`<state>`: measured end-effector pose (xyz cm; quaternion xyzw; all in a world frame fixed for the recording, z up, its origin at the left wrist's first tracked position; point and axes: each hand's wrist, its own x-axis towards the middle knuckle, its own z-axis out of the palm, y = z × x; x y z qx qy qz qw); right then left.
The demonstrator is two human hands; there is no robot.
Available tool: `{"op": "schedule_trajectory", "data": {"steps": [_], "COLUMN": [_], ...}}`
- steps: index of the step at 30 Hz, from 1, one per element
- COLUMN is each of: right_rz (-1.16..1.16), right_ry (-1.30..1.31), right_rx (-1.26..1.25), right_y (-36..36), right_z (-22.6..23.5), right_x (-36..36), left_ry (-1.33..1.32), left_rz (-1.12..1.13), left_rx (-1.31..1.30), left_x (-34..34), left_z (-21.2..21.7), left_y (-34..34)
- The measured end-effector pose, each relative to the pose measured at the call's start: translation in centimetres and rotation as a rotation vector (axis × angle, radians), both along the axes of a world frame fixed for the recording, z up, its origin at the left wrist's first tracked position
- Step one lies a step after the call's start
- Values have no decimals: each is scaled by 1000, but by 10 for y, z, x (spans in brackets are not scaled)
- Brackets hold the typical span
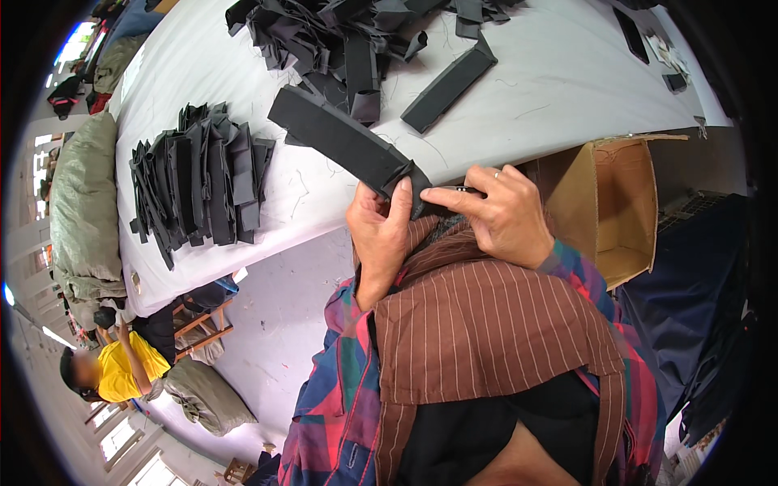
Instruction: The recorder is inspecting and trimming excess threads from black nylon straps using a pair of snips.
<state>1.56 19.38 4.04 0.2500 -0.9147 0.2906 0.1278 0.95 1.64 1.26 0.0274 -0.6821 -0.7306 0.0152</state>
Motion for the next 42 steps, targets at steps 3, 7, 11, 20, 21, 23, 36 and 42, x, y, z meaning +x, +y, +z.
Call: {"op": "schedule_trajectory", "data": {"steps": [3, 7, 11, 20, 21, 23, 36, 42], "right_rz": [-58, -104, -102, -122, -121, -44, -8, -49], "right_ry": [-18, -83, -210, -186, -185, -260, -109, -150], "right_rx": [-41, -201, -668, -669, -669, -435, -286, -404], "right_y": [-7, -18, -28, -4, -2, 1, -2, 5], "right_z": [-8, -21, -39, -8, -2, 4, 0, 5], "right_x": [5, 10, 2, -4, -3, -2, -5, -7], "left_ry": [-23, -81, -305, -218, -194, -138, -133, -159], "left_rz": [59, 106, -33, 42, 67, 88, -60, -65], "left_rx": [138, 377, 650, 531, 525, 458, 409, 506], "left_x": [1, 0, 3, 4, 3, 3, 7, 8], "left_z": [-2, -4, -2, 12, 13, 6, 9, 12], "left_y": [5, 6, 6, 9, 10, 6, -1, -4]}}
